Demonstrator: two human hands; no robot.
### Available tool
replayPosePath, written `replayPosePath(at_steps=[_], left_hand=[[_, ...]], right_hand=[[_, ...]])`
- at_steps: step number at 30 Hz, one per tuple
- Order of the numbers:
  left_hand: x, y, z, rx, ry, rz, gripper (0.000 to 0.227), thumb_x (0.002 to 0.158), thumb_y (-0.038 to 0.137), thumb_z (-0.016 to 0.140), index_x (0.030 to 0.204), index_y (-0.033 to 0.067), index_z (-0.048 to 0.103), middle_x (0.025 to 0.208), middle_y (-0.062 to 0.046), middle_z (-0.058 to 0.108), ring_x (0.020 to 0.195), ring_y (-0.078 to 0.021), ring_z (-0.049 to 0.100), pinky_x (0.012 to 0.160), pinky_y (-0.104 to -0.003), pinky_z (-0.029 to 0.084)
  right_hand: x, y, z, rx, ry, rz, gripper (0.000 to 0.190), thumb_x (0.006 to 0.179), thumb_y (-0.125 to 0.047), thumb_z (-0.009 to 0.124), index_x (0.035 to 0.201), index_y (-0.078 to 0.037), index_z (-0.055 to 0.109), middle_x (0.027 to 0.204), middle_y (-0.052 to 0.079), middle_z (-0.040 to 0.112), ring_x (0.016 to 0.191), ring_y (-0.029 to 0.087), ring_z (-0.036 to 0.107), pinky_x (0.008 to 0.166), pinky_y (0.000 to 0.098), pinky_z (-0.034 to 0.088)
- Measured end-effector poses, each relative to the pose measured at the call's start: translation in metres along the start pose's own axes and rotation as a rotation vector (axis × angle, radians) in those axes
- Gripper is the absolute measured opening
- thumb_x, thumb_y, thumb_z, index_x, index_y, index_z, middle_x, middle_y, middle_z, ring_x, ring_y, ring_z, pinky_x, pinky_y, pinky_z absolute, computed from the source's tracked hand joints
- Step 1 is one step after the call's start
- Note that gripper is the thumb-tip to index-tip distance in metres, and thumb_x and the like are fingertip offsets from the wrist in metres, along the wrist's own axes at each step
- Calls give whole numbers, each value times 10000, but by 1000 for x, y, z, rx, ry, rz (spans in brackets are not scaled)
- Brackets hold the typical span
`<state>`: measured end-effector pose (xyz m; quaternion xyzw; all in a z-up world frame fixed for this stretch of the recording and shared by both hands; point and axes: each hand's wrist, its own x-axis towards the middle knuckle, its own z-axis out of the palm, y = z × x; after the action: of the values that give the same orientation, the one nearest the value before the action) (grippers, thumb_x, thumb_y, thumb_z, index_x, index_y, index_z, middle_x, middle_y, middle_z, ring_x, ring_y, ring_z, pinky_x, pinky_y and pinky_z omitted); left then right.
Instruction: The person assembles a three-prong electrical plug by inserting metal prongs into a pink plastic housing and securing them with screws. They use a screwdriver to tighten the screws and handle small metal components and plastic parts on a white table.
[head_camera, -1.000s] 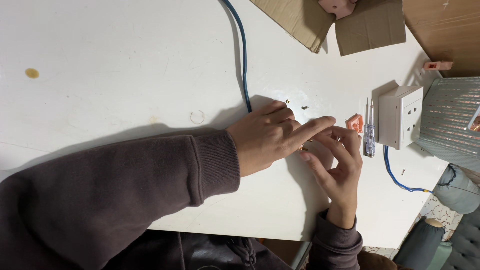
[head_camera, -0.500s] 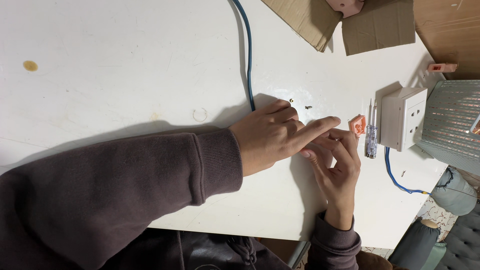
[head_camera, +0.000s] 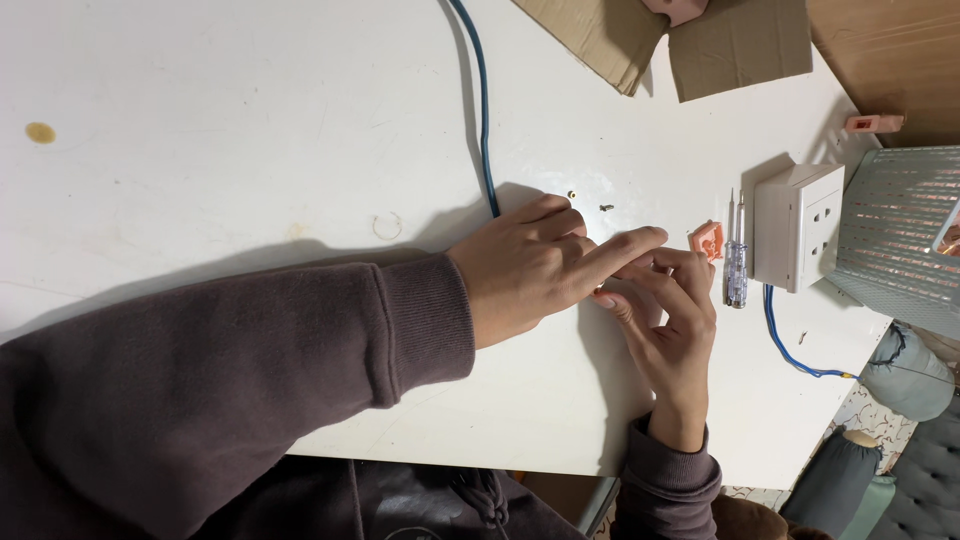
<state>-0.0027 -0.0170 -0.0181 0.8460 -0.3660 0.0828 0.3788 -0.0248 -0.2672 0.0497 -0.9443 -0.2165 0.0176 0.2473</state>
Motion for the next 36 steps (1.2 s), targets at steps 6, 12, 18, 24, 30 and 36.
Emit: replayPosePath(at_steps=[6,12,18,24,30,36], left_hand=[[-1,0,1,-14,14,5,1032,955,-110,772,1819,84,242,963,-41,857,1092,-316,766,1112,-432,542],[1,1,-1,5,41,2,991,928,-140,764,1785,93,324,873,-8,822,1027,-296,764,1086,-410,532],[4,3,-9,5,9,-19,843,1061,171,874,1742,104,382,935,-54,857,955,-267,796,1199,-459,542],[3,2,-20,156,104,70,573,1071,325,909,1551,153,646,1015,48,832,1017,-241,721,1089,-418,516],[13,6,-37,13,159,174,71,1121,127,849,1191,112,844,1186,19,805,1010,-234,671,1011,-429,525],[21,16,-44,30,88,147,48,1106,198,852,1137,165,837,1220,34,837,1072,-225,711,1061,-429,487]], right_hand=[[2,-5,2,-7,15,-8,297,1025,-191,892,1254,-33,789,1287,118,662,1225,258,646,1483,642,272],[3,-12,1,48,-3,49,239,1003,-144,906,1130,-55,725,1227,104,720,1186,228,688,1489,623,261],[6,-8,1,33,-24,39,211,1025,-171,877,1191,-82,781,1259,82,666,1269,247,651,1466,610,235],[4,-1,3,46,7,35,363,967,-349,900,1238,-116,831,1227,75,675,1233,270,622,1200,457,378],[1,8,-25,20,70,24,528,948,-434,922,1393,-169,816,1240,10,681,1160,222,616,1075,400,371],[-11,45,-47,-369,370,119,236,1185,-214,947,1374,-111,849,1233,73,728,1157,311,633,988,434,411]])
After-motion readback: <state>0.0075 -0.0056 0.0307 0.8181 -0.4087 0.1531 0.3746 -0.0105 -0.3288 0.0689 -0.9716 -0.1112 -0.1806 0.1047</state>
